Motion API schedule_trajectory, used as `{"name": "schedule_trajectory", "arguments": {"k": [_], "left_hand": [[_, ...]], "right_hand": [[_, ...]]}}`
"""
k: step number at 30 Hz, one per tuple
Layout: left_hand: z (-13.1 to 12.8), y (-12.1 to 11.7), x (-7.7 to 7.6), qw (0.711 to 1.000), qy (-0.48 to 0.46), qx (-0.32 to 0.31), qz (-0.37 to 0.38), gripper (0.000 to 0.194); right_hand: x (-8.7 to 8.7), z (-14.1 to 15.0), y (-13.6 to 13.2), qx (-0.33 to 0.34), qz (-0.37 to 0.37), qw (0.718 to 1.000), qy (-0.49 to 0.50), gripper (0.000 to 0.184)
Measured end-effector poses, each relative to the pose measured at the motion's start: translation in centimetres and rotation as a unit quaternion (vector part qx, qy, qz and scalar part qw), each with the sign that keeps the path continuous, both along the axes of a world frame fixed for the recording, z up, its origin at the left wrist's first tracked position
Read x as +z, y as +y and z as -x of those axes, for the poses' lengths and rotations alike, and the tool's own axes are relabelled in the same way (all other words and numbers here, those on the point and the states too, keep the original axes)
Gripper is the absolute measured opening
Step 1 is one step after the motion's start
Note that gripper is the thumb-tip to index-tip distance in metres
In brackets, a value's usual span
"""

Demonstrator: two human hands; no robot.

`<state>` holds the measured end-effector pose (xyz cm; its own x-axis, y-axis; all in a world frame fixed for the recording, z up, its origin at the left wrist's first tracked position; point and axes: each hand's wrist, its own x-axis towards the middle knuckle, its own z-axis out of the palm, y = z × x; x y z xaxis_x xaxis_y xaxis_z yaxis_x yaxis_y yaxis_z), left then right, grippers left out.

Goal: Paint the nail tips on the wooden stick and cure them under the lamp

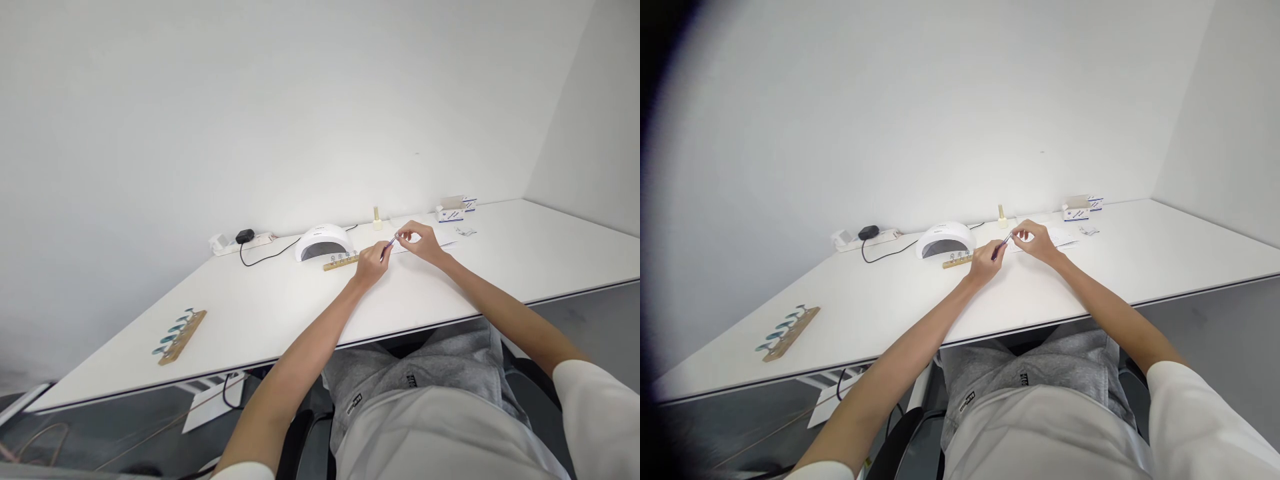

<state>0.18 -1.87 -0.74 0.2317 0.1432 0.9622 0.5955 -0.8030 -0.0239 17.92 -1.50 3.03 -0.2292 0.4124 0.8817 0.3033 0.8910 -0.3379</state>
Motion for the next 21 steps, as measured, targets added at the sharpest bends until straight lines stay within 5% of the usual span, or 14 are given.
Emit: {"name": "schedule_trajectory", "arguments": {"k": [21], "left_hand": [[-0.07, -0.08, 0.05, 1.0, 0.008, 0.012, -0.007, 0.022]], "right_hand": [[-0.21, -0.09, 0.22, -0.005, 0.016, 1.0, 0.002, 0.01]]}}
